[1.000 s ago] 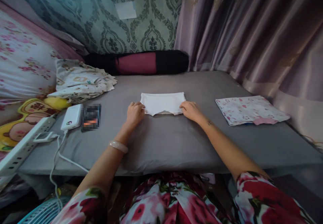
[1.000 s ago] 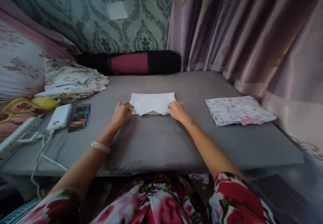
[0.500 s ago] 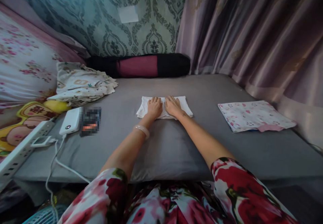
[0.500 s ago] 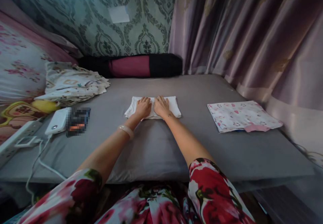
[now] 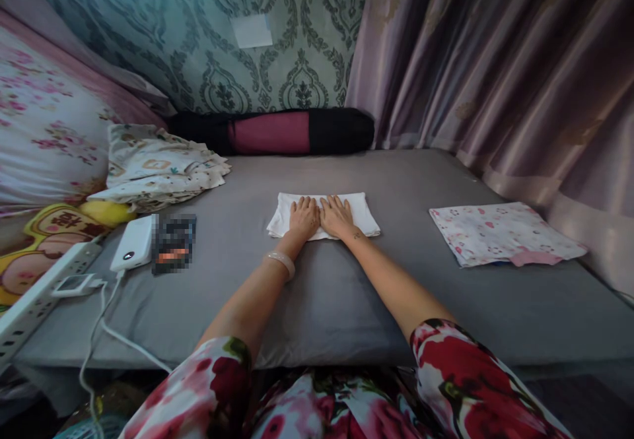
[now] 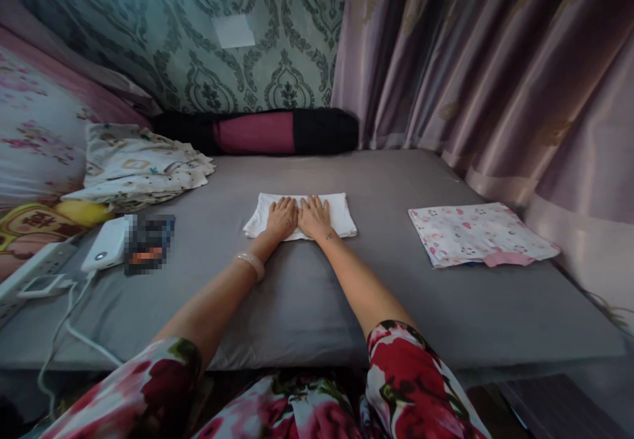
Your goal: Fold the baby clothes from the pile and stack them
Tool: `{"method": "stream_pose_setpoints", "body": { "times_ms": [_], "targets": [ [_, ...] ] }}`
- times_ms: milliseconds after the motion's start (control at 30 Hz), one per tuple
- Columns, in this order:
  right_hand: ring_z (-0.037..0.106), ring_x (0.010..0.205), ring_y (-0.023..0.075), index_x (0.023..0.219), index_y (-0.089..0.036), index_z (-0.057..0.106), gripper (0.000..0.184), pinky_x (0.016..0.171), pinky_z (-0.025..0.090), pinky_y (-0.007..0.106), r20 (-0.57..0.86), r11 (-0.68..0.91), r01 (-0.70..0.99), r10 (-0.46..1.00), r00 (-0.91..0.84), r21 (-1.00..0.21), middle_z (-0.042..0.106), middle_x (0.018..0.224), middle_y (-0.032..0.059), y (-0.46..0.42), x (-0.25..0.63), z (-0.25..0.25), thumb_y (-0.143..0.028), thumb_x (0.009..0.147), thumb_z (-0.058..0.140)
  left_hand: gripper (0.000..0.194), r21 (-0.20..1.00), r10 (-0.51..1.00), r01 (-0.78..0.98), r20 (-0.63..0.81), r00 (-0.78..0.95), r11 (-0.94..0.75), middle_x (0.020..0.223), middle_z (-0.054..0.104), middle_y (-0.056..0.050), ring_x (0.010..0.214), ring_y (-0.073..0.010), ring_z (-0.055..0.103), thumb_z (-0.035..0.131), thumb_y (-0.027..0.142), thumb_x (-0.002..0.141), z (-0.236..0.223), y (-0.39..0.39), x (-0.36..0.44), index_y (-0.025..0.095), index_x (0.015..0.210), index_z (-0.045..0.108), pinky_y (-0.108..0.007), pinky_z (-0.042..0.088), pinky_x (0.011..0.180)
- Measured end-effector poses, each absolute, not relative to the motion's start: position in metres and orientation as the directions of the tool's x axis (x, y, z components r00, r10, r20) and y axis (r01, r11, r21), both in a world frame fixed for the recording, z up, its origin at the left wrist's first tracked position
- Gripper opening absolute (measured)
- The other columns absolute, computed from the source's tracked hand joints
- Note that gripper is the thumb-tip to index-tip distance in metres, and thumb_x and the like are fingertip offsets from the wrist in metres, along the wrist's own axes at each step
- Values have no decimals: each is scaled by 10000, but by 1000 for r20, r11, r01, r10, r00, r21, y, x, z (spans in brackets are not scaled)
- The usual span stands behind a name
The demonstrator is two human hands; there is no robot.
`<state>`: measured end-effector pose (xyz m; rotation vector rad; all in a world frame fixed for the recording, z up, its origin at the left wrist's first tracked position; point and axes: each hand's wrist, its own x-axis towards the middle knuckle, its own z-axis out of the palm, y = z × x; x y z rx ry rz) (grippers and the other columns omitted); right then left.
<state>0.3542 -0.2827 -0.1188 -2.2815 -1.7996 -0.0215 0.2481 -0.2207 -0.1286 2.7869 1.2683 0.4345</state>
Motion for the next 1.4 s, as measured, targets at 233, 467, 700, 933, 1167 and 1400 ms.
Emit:
{"method": "stream_pose_setpoints", "body": {
  "times_ms": [233, 467, 700, 933, 1167, 1400],
  "targets": [
    [311, 1389, 287, 1430, -198, 437, 488, 1126, 188, 497, 122, -238, 956, 958, 260, -171, 390, 1515, 103, -281, 359, -117, -356, 996, 281, 455, 157, 767, 753, 205, 608, -639, 1458, 459, -139, 1369, -278, 372, 285, 359, 982, -128, -214, 243, 172, 1342, 492, -499, 254, 1126],
    [331, 1373, 288, 1407, -191, 466, 476, 1121, 192, 506, 159, -280, 945, 938, 307, -171, 419, 1491, 117, -284, 371, -123, -341, 992, 285, 502, 124, 794, 792, 224, 565, -598, 1403, 506, -163, 1340, -292, 406, 250, 433, 990, -126, -209, 233, 152, 1315, 510, -494, 273, 1110],
    [313, 1388, 278, 1405, -152, 461, 486, 1135, 170, 487, 156, -339, 926, 918, 364, -164, 411, 1494, 134, -293, 388, -124, -349, 995, 288, 529, 123, 827, 831, 252, 503, -543, 1411, 489, -206, 1367, -315, 377, 236, 445, 986, -129, -200, 220, 111, 1266, 536, -521, 272, 1110],
    [281, 1406, 303, 1406, -64, 441, 555, 1140, 170, 487, 160, -393, 902, 893, 420, -177, 390, 1499, 178, -304, 399, -123, -396, 994, 275, 548, 148, 859, 856, 229, 458, -495, 1460, 447, -199, 1388, -322, 358, 232, 436, 976, -127, -200, 207, 120, 1338, 496, -556, 269, 1110],
    [255, 1420, 301, 1411, -53, 432, 565, 1142, 172, 485, 143, -414, 891, 886, 441, -186, 377, 1509, 176, -305, 402, -125, -394, 996, 258, 584, 165, 875, 867, 213, 434, -470, 1495, 408, -179, 1386, -334, 358, 229, 452, 970, -130, -201, 203, 107, 1382, 460, -531, 280, 1117],
    [249, 1429, 289, 1422, -80, 422, 551, 1146, 167, 507, 106, -413, 886, 891, 441, -211, 366, 1517, 168, -306, 407, -117, -376, 999, 230, 545, 181, 871, 859, 219, 440, -479, 1469, 448, -169, 1379, -329, 366, 263, 440, 967, -125, -198, 203, 119, 1342, 496, -547, 273, 1116]
  ]
}}
